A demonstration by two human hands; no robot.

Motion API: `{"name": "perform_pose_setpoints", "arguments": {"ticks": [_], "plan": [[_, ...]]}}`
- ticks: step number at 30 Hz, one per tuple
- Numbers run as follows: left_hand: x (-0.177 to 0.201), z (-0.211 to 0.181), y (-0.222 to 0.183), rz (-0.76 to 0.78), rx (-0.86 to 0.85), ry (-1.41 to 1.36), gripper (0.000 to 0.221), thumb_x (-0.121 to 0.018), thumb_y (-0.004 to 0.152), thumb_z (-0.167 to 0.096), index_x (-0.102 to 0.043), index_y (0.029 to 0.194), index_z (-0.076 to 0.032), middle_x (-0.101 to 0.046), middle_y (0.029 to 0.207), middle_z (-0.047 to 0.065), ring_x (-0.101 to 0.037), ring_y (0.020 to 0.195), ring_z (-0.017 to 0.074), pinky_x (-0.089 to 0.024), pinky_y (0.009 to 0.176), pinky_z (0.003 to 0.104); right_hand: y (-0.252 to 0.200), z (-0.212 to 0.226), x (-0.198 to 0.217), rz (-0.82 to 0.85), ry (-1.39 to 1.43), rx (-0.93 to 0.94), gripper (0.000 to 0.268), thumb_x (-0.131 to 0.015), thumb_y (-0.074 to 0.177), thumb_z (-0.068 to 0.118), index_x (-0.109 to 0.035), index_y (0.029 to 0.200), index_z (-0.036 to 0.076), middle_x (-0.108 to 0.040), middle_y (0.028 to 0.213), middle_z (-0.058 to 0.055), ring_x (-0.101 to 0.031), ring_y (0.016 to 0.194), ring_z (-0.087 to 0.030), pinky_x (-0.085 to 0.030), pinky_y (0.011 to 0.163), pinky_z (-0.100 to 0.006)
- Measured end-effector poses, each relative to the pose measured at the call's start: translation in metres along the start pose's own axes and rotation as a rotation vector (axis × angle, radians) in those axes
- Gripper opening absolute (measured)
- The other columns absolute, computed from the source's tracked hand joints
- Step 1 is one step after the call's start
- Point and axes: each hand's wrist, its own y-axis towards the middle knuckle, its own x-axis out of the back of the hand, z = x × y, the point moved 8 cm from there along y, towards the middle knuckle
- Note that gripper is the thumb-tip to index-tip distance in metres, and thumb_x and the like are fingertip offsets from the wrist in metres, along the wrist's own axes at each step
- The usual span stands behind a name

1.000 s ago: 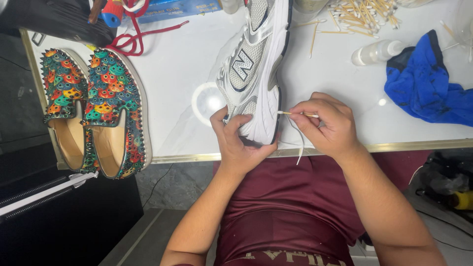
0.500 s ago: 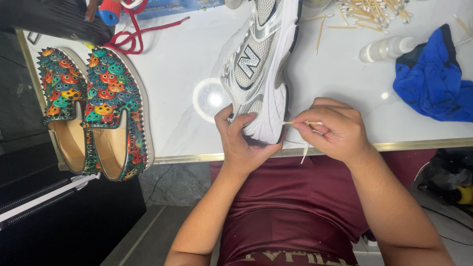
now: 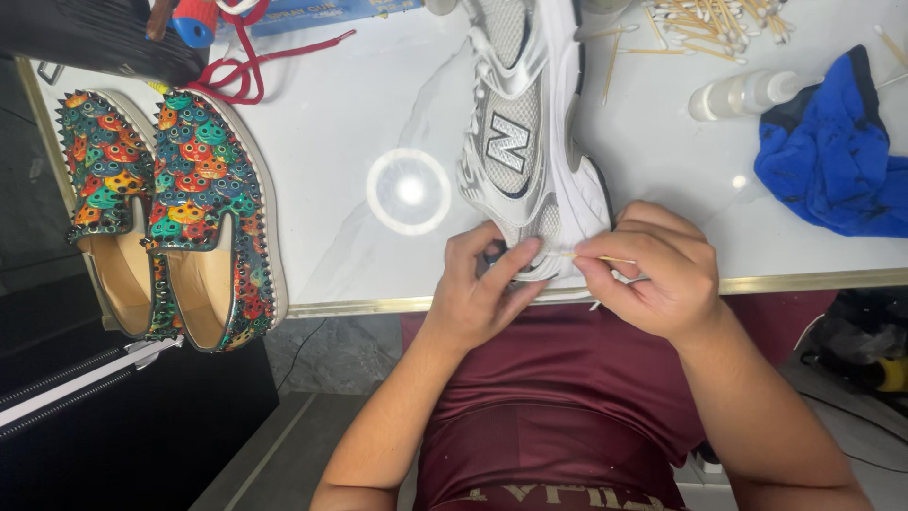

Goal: The person applies liquid adhesive to the detached sole edges of a white sneaker using a small wooden stick and presses the pieces together by hand.

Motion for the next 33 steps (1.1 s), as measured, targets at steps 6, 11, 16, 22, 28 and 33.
{"name": "perform_pose_setpoints", "arguments": {"ticks": [6,11,16,22,28,33], "plan": [[0.003,0.000,0.017,0.076,-0.017,-0.113,0.067,-0.087,0.085,-0.022,-0.053,0.143,-0.014,-0.059,0.092,0.004,-0.059,0.091,0.0268,-0.046,0.097,0.041,-0.018,-0.007,0.018,-0.062,0.054,-0.007,0.020,-0.076,0.086,-0.009,-0.065,0.101,-0.002,-0.066,0.084,-0.010,-0.064,0.075,-0.022,-0.050,0.063,-0.029],[-0.001,-0.003,0.025,0.117,0.055,-0.134,0.064,-0.088,0.085,-0.030,-0.058,0.139,-0.012,-0.062,0.092,0.004,-0.059,0.091,0.0262,-0.046,0.096,0.040,-0.026,-0.003,0.024,-0.031,-0.048,0.046,0.021,-0.079,0.078,-0.010,-0.068,0.094,-0.003,-0.063,0.073,-0.010,-0.060,0.066,-0.021,-0.048,0.059,-0.031],[-0.005,-0.005,0.027,0.130,0.079,-0.076,0.062,-0.083,0.086,-0.034,-0.058,0.137,-0.010,-0.068,0.108,0.009,-0.062,0.107,0.0307,-0.045,0.102,0.041,-0.028,0.005,0.023,-0.037,-0.166,0.115,0.020,-0.082,0.076,-0.010,-0.069,0.090,-0.003,-0.057,0.064,-0.009,-0.058,0.061,-0.022,-0.046,0.056,-0.033],[-0.008,-0.001,0.023,0.140,0.094,-0.074,0.068,-0.085,0.086,-0.034,-0.055,0.141,-0.009,-0.068,0.103,0.010,-0.062,0.099,0.0306,-0.048,0.096,0.041,-0.030,0.011,0.024,-0.035,-0.208,0.134,0.019,-0.080,0.076,-0.010,-0.068,0.088,-0.003,-0.056,0.064,-0.009,-0.057,0.060,-0.024,-0.046,0.055,-0.034],[-0.004,-0.006,0.024,0.084,0.007,-0.088,0.072,-0.084,0.088,-0.030,-0.048,0.146,-0.010,-0.068,0.112,0.012,-0.061,0.103,0.0322,-0.049,0.096,0.040,-0.033,0.015,0.023,-0.054,-0.240,0.128,0.019,-0.082,0.077,-0.011,-0.068,0.088,-0.004,-0.055,0.063,-0.008,-0.056,0.058,-0.023,-0.043,0.052,-0.035],[-0.009,-0.001,0.021,0.124,0.054,-0.085,0.072,-0.086,0.085,-0.029,-0.050,0.144,-0.009,-0.067,0.103,0.011,-0.059,0.090,0.0307,-0.048,0.087,0.040,-0.043,0.023,0.019,-0.133,-0.333,0.142,0.019,-0.080,0.079,-0.012,-0.067,0.089,-0.005,-0.055,0.063,-0.008,-0.057,0.058,-0.024,-0.045,0.053,-0.035]]}}
